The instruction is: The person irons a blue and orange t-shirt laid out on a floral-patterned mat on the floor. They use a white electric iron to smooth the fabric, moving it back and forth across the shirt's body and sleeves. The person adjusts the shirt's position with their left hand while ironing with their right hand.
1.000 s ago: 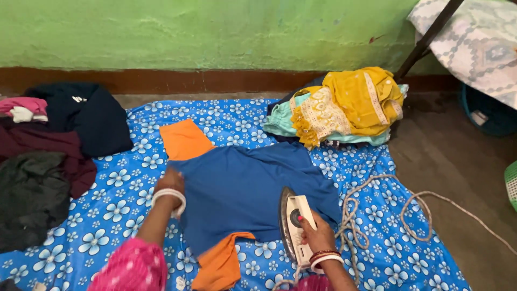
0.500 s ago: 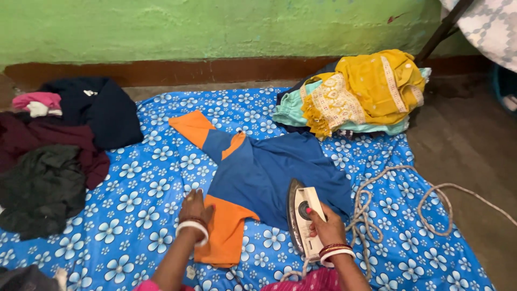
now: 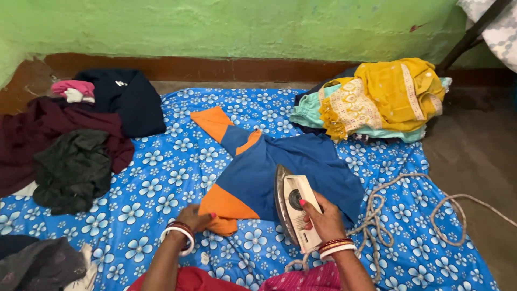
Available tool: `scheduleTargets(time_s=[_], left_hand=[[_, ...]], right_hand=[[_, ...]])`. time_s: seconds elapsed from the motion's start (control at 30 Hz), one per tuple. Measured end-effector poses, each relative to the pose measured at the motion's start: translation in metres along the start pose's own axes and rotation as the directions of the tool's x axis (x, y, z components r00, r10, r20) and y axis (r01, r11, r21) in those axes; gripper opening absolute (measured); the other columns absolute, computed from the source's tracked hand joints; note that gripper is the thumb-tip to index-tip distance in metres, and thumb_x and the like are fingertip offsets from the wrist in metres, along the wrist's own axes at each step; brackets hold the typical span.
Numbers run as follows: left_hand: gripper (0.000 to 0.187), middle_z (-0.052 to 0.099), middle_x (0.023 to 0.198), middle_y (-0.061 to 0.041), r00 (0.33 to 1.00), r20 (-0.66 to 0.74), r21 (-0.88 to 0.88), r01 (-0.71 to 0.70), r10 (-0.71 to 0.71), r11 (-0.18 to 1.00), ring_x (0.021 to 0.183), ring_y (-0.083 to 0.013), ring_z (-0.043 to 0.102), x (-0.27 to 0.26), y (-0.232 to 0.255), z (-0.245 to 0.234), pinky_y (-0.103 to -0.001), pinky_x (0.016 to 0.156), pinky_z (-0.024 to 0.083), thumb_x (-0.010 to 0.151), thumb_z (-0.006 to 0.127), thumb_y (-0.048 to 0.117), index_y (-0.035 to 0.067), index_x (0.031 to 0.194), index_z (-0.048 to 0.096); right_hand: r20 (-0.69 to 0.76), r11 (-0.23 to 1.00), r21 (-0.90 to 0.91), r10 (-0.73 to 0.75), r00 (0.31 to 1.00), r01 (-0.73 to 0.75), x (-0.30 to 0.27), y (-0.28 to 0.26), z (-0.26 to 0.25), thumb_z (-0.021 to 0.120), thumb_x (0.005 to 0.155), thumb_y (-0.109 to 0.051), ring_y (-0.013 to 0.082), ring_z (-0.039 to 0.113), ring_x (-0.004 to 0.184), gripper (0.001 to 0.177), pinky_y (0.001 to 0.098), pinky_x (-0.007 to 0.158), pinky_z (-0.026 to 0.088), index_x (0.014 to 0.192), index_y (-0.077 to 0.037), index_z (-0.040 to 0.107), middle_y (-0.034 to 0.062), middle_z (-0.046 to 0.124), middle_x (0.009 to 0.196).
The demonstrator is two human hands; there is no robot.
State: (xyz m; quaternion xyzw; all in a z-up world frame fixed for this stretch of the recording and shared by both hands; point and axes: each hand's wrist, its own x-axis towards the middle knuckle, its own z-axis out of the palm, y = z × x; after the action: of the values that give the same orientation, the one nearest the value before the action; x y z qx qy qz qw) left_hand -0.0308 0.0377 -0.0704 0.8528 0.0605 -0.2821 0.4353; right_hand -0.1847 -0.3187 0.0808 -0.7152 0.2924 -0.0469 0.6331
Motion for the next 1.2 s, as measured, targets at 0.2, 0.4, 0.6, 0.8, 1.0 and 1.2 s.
scheduleTargets(time_s=[0.2,0.4,0.6,0.8,1.0,1.2], left_hand=[[0.037,0.078,0.096,-0.006,0.954,-0.127,-0.400,-0.299,0.271,0.866,0.089,-0.0179,0.072,0.000,-0.004,-0.003,-0.030,0.079,0.055,0.082,0.072,0.023,0.002,0.113,0.073],[0.038,0.069,0.080,-0.013,0.988,-0.042,-0.505,0.108,-0.150,0.857,0.067,-0.0262,0.061,-0.026,-0.008,-0.015,-0.041,0.060,0.049,0.089,0.074,0.022,0.003,0.120,0.065],[0.040,0.078,0.103,-0.017,0.995,-0.019,0.264,0.097,-0.095,0.960,0.094,-0.0292,0.076,-0.005,-0.050,-0.028,-0.039,0.084,0.058,0.085,0.075,0.024,0.000,0.116,0.078],[0.047,0.070,0.128,-0.018,0.988,0.049,0.516,0.100,-0.145,0.851,0.121,-0.0349,0.066,-0.028,-0.039,-0.033,-0.042,0.102,0.053,0.083,0.075,0.029,0.008,0.125,0.070],[0.037,0.072,0.123,-0.020,0.972,-0.049,0.581,0.215,-0.229,0.785,0.115,-0.0375,0.069,-0.024,-0.041,-0.042,-0.045,0.099,0.054,0.088,0.068,0.028,0.008,0.119,0.072],[0.029,0.075,0.114,-0.019,0.925,-0.380,0.187,0.074,0.003,0.980,0.107,-0.0391,0.071,-0.049,-0.003,-0.047,-0.047,0.095,0.055,0.091,0.063,0.027,0.010,0.112,0.073]], right_hand=[[0.060,1.000,0.008,-0.026,0.998,0.026,-0.005,-0.005,0.011,0.076,0.087,-0.025,0.0099,0.057,0.054,0.052,0.0264,0.049,0.052,0.136,-0.010,0.069,0.0051,0.064,0.070],[0.033,0.999,-0.021,-0.040,0.999,0.041,-0.010,-0.007,0.014,0.076,0.087,-0.023,0.0102,0.059,0.056,0.051,0.0278,0.050,0.053,0.135,-0.010,0.069,0.0045,0.067,0.071],[0.061,0.997,-0.081,-0.003,0.998,0.008,-0.014,-0.005,0.028,0.075,0.087,-0.023,0.0097,0.061,0.057,0.049,0.0275,0.051,0.054,0.135,-0.011,0.069,0.0045,0.067,0.071],[0.224,0.996,-0.045,-0.059,0.973,0.071,-0.008,0.007,0.065,0.076,0.087,-0.022,0.0065,0.060,0.059,0.049,0.0265,0.049,0.056,0.134,-0.010,0.069,-0.0006,0.069,0.075],[0.389,0.967,-0.245,0.026,0.921,0.077,-0.001,0.009,0.128,0.076,0.086,-0.023,0.0088,0.065,0.057,0.049,0.0284,0.050,0.057,0.134,-0.014,0.069,0.0024,0.074,0.078],[0.423,0.913,-0.303,-0.130,0.897,0.275,0.032,0.000,0.181,0.071,0.087,-0.025,0.0128,0.068,0.058,0.045,0.0313,0.054,0.057,0.132,-0.016,0.072,0.0126,0.077,0.081]])
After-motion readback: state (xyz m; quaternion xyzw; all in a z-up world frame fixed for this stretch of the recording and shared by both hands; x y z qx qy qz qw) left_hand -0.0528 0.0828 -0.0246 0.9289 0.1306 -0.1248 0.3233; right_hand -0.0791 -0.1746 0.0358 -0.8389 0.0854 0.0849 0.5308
